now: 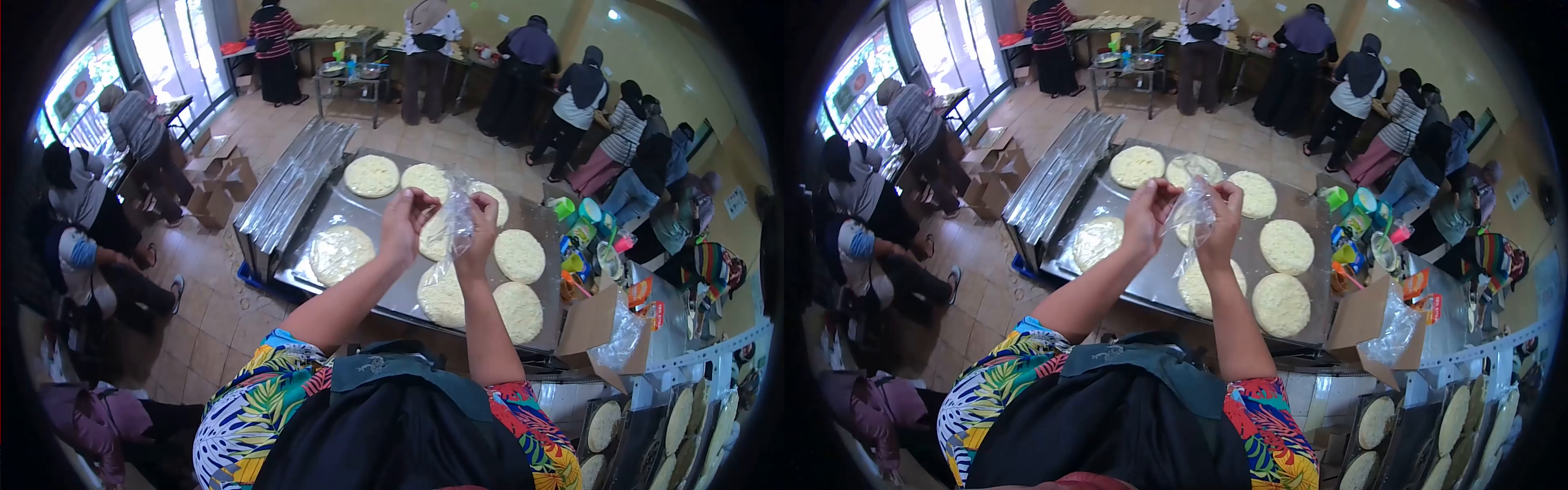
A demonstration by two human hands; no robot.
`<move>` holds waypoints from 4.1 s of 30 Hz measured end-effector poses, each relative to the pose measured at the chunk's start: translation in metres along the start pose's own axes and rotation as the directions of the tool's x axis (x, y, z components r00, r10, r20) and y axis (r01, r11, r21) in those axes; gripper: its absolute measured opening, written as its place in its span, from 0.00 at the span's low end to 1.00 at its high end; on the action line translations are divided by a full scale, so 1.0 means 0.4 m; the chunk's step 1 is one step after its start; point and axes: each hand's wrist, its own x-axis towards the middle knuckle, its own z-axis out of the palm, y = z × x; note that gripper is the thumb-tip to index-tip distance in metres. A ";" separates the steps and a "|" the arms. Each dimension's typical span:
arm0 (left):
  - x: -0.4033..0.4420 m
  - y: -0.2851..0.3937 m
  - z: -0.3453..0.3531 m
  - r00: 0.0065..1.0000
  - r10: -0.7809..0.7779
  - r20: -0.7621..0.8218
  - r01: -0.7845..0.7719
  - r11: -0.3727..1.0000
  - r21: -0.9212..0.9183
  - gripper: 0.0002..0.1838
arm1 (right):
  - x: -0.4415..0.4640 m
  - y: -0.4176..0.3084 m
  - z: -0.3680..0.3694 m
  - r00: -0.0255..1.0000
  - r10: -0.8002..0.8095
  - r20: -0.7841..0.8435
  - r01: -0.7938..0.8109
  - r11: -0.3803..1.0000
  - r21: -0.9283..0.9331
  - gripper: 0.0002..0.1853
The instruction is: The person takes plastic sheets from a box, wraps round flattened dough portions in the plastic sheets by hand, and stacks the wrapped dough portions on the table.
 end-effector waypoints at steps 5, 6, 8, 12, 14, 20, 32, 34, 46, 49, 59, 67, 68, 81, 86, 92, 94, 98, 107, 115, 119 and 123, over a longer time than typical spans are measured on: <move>-0.052 0.004 -0.064 0.989 -0.132 0.060 0.126 0.988 0.093 0.18 | -0.070 -0.003 0.168 0.984 -0.177 -0.033 0.159 0.942 -0.296 0.19; -0.074 0.024 -0.043 0.988 -0.144 0.048 0.141 0.988 0.065 0.18 | -0.065 -0.041 0.164 0.985 -0.172 -0.011 0.161 0.937 -0.310 0.18; -0.070 0.041 -0.038 0.986 -0.158 0.051 0.156 0.987 0.034 0.18 | -0.074 -0.022 0.171 0.990 -0.134 0.033 0.138 0.946 -0.292 0.16; -0.022 0.031 -0.145 0.990 -0.062 -0.129 0.078 0.989 0.126 0.16 | -0.087 0.040 0.161 0.976 0.212 -0.049 -0.208 0.975 0.085 0.08; 0.016 0.067 -0.151 0.968 -0.090 -0.235 0.095 0.995 0.011 0.15 | -0.063 0.040 0.153 0.739 0.672 -0.046 -0.500 0.594 0.631 0.10; -0.009 0.071 -0.136 0.955 -0.156 -0.252 0.247 0.890 0.384 0.15 | -0.106 0.011 0.209 0.832 0.537 -0.136 -0.467 0.812 0.351 0.11; 0.073 0.131 -0.281 0.924 0.000 -0.382 0.078 0.979 0.188 0.23 | -0.041 0.178 0.062 0.696 0.665 -0.269 -0.468 0.705 0.533 0.17; 0.074 0.141 -0.304 0.887 -0.031 -0.460 0.057 0.997 0.044 0.24 | -0.054 0.196 0.056 0.640 0.747 -0.179 -0.433 0.543 0.720 0.18; -0.071 0.228 -0.679 0.896 0.114 -0.428 -0.228 0.947 -0.225 0.05 | -0.182 0.400 0.121 0.279 0.960 0.028 -0.703 0.184 0.687 0.26; -0.133 0.233 -0.747 0.869 0.143 -0.473 -0.225 0.967 -0.122 0.05 | -0.242 0.386 0.185 0.775 0.534 -0.338 -0.569 0.822 -0.006 0.24; -0.231 0.224 -0.825 0.768 0.119 -0.629 -0.145 0.989 0.010 0.13 | -0.284 0.295 0.434 0.411 -0.033 0.911 0.304 0.947 -0.103 0.22; -0.210 0.333 -0.676 0.612 0.791 0.004 0.010 -0.013 1.000 0.31 | -0.290 0.355 0.463 0.362 -0.180 0.915 0.438 0.899 0.003 0.02; -0.203 0.326 -0.631 0.827 0.517 0.220 -0.152 -0.171 0.974 0.32 | -0.292 0.352 0.465 0.360 -0.181 0.915 0.438 0.899 0.006 0.02; -0.176 0.193 -0.680 0.990 -0.118 -0.073 0.025 -0.362 0.932 0.08 | -0.293 0.372 0.394 0.455 0.006 0.891 0.322 0.931 -0.171 0.03; -0.178 0.210 -0.653 0.992 -0.121 -0.025 -0.021 -0.364 0.931 0.24 | -0.311 0.357 0.363 0.346 -0.021 0.938 0.316 0.944 -0.095 0.11; -0.079 0.184 -0.705 0.990 0.137 -0.025 0.094 -0.526 0.845 0.29 | -0.238 0.352 0.512 0.478 0.017 0.878 0.235 0.961 -0.147 0.20; -0.050 0.174 -0.717 0.989 0.142 -0.038 0.109 -0.537 0.837 0.25 | -0.239 0.361 0.573 0.483 -0.036 0.875 0.317 0.939 -0.136 0.21; -0.022 0.158 -0.734 0.979 0.191 -0.068 0.163 -0.543 0.823 0.11 | -0.244 0.419 0.648 0.408 -0.096 0.908 0.478 0.870 -0.122 0.12; -0.024 0.168 -0.766 0.921 0.310 -0.237 0.354 -0.404 0.844 0.05 | -0.192 0.507 0.716 0.268 0.003 0.963 0.360 0.927 -0.103 0.05; -0.038 0.147 -0.801 0.861 0.416 -0.292 0.451 -0.361 0.816 0.08 | -0.191 0.453 0.673 0.499 -0.115 0.859 0.350 0.933 -0.079 0.18; -0.049 0.130 -0.795 0.879 0.400 -0.260 0.435 -0.450 0.780 0.10 | -0.241 0.436 0.551 0.320 0.117 0.940 0.307 0.926 -0.220 0.30; -0.078 0.088 -0.754 0.962 0.271 -0.023 0.201 -0.651 0.732 0.15 | -0.283 0.475 0.508 0.256 0.153 0.954 0.377 0.893 -0.245 0.45</move>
